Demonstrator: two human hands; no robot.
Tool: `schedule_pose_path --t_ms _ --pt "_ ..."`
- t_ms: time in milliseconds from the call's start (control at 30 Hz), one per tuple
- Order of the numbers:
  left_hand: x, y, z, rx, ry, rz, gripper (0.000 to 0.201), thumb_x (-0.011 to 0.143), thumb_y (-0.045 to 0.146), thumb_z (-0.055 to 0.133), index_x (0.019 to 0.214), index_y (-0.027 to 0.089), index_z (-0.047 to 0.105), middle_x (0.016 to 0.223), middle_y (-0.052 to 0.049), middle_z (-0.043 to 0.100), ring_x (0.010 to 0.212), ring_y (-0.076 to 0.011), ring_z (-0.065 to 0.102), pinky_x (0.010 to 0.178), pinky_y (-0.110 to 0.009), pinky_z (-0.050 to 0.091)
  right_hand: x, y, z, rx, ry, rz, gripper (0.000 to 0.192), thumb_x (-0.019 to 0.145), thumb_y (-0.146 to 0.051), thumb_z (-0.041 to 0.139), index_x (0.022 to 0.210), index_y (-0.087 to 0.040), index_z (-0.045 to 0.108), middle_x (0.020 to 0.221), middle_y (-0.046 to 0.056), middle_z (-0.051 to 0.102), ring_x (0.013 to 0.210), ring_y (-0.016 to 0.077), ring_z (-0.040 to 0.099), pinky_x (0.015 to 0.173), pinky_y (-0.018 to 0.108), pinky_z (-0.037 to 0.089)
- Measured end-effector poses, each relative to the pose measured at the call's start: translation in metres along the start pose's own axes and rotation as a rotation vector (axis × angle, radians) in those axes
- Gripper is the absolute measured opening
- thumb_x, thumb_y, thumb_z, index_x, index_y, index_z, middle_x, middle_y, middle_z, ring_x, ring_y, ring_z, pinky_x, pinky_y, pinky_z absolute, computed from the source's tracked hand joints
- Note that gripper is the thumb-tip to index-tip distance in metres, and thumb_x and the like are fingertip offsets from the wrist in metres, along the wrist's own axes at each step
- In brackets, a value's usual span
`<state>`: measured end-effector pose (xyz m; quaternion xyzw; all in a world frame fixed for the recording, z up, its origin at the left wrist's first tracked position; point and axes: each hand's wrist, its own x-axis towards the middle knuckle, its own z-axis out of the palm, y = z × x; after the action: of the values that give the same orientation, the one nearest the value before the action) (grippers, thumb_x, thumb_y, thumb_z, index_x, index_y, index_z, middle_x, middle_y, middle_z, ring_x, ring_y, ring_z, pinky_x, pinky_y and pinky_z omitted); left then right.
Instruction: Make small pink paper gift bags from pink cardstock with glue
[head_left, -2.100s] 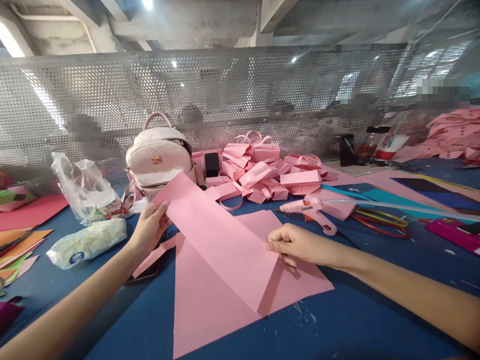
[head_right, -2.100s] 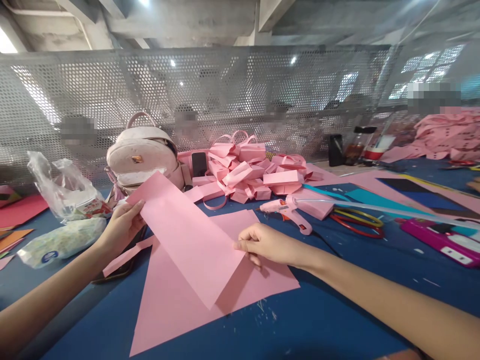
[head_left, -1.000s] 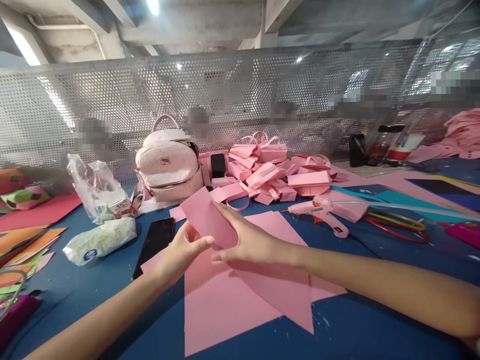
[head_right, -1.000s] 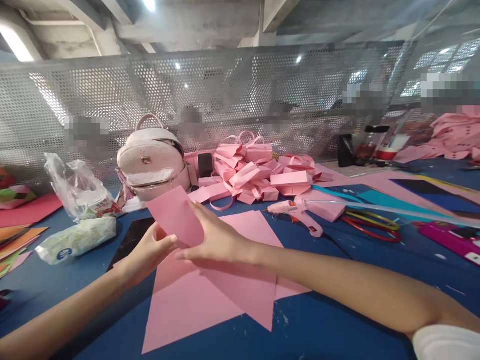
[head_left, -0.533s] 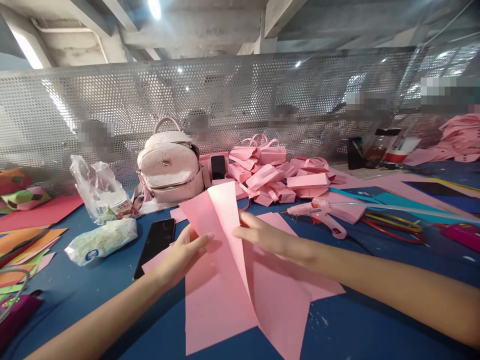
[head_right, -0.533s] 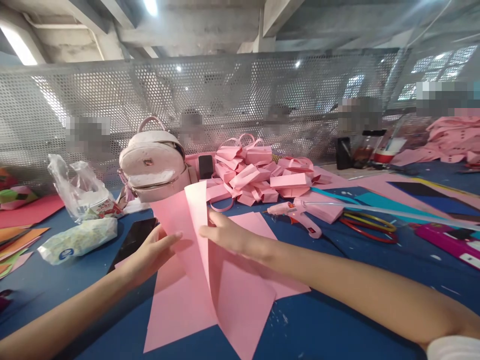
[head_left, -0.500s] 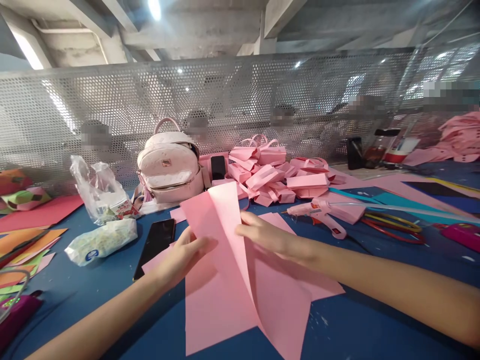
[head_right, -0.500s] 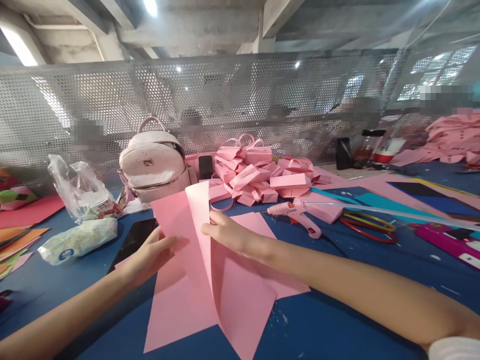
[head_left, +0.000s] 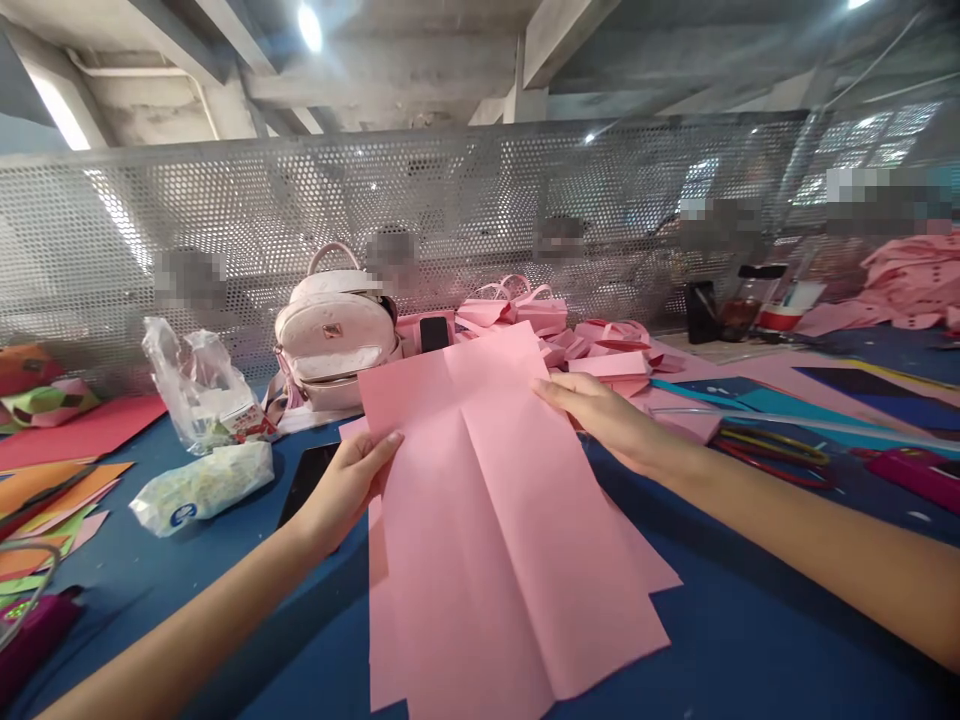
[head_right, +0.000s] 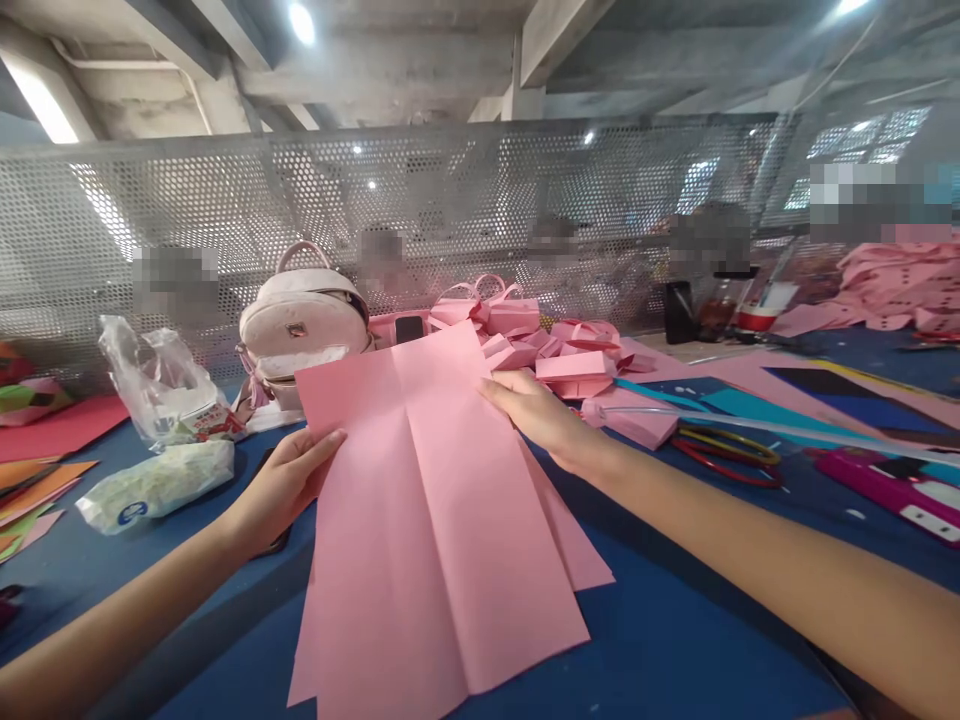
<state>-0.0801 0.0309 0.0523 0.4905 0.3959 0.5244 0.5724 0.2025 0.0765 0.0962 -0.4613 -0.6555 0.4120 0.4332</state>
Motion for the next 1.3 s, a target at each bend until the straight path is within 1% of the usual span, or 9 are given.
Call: schedule_pose_path --t_ms 167,300,567,700,800,900,1067,1200,1300 --pt "0.001 0.002 -0.002 0.016 0.017 0.020 0.038 0.075 0.048 0.083 0.095 0.017 0.071 0.076 0.001 0.070 0.066 -0.0136 0.064 0.063 -0.022 0.053 -0.006 0.008 0.001 0.034 -0.042 -0.001 0.047 0.077 -0.063 0.071 0.087 -0.017 0.069 0.078 0.003 0.071 0.078 0.0225 0.067 0.070 0.033 0.054" --pt "0.005 -0.001 -0.004 0.005 0.064 0.026 0.045 0.074 0.051 0.082 0.101 0.017 0.069 0.086 -0.002 0.074 0.074 -0.0160 0.069 0.065 -0.022 0.054 -0.018 0.012 0.008 -0.024 -0.223 0.059 0.048 0.070 -0.056 0.080 0.094 -0.015 0.070 0.083 0.006 0.074 0.079 0.0247 0.069 0.067 0.034 0.055" --pt "0.002 -0.006 -0.006 0.069 0.028 -0.010 0.046 0.074 0.041 0.086 0.105 0.013 0.068 0.091 -0.008 0.075 0.081 -0.0219 0.073 0.071 -0.030 0.057 -0.010 0.024 -0.005 -0.460 -0.214 0.005 0.036 0.084 -0.052 0.066 0.095 -0.018 0.071 0.080 0.005 0.073 0.080 0.0272 0.068 0.066 0.036 0.056" --pt "0.007 0.003 -0.010 0.095 0.095 0.062 0.065 0.085 0.048 0.075 0.140 0.023 0.049 0.127 -0.011 0.068 0.103 -0.0259 0.071 0.084 -0.037 0.058 -0.006 0.015 -0.015 -0.619 -0.327 -0.011 0.022 0.077 -0.043 0.071 0.080 -0.021 0.070 0.074 0.003 0.071 0.073 0.0254 0.066 0.059 0.031 0.049" --pt "0.008 0.013 -0.009 0.175 0.155 0.225 0.071 0.087 0.045 0.074 0.147 0.027 0.040 0.147 -0.012 0.055 0.130 -0.0272 0.057 0.102 -0.039 0.050 -0.010 0.004 -0.014 -0.733 -0.510 -0.046 0.017 0.077 -0.037 0.069 0.072 -0.020 0.070 0.075 0.002 0.071 0.068 0.0227 0.065 0.056 0.029 0.045" --pt "-0.002 0.019 -0.003 0.357 0.100 0.379 0.062 0.089 0.042 0.072 0.143 0.027 0.046 0.148 -0.009 0.053 0.137 -0.0266 0.049 0.111 -0.037 0.040 -0.010 -0.004 -0.005 -0.828 -0.656 -0.107 0.011 0.074 -0.030 0.073 0.080 -0.021 0.074 0.084 0.003 0.074 0.081 0.0249 0.068 0.063 0.028 0.045" --pt "-0.025 0.017 0.009 0.892 -0.172 0.495 0.040 0.102 0.045 0.045 0.134 0.027 0.060 0.139 -0.009 0.062 0.129 -0.0307 0.056 0.108 -0.041 0.041 0.002 -0.005 0.021 -0.979 -0.693 -0.212 0.025 0.074 -0.032 0.077 0.097 -0.021 0.076 0.097 0.006 0.073 0.095 0.0284 0.066 0.067 0.028 0.041" --pt "-0.023 0.000 0.011 1.456 -0.203 0.522 0.051 0.089 0.036 0.066 0.137 0.024 0.057 0.113 -0.010 0.074 0.102 -0.0324 0.068 0.089 -0.042 0.050 0.004 -0.002 0.035 -1.046 -0.675 -0.278 0.016 0.074 -0.033 0.078 0.085 -0.022 0.073 0.084 0.004 0.071 0.079 0.0245 0.066 0.056 0.026 0.031" --pt "-0.012 -0.017 0.005 1.614 -0.186 0.496 0.044 0.082 0.018 0.068 0.125 0.024 0.066 0.086 -0.006 0.077 0.079 -0.0287 0.069 0.073 -0.037 0.051 0.001 0.004 0.038 -1.065 -0.622 -0.329 0.009 0.076 -0.027 0.076 0.079 -0.021 0.070 0.080 0.003 0.071 0.075 0.0233 0.066 0.055 0.027 0.028"
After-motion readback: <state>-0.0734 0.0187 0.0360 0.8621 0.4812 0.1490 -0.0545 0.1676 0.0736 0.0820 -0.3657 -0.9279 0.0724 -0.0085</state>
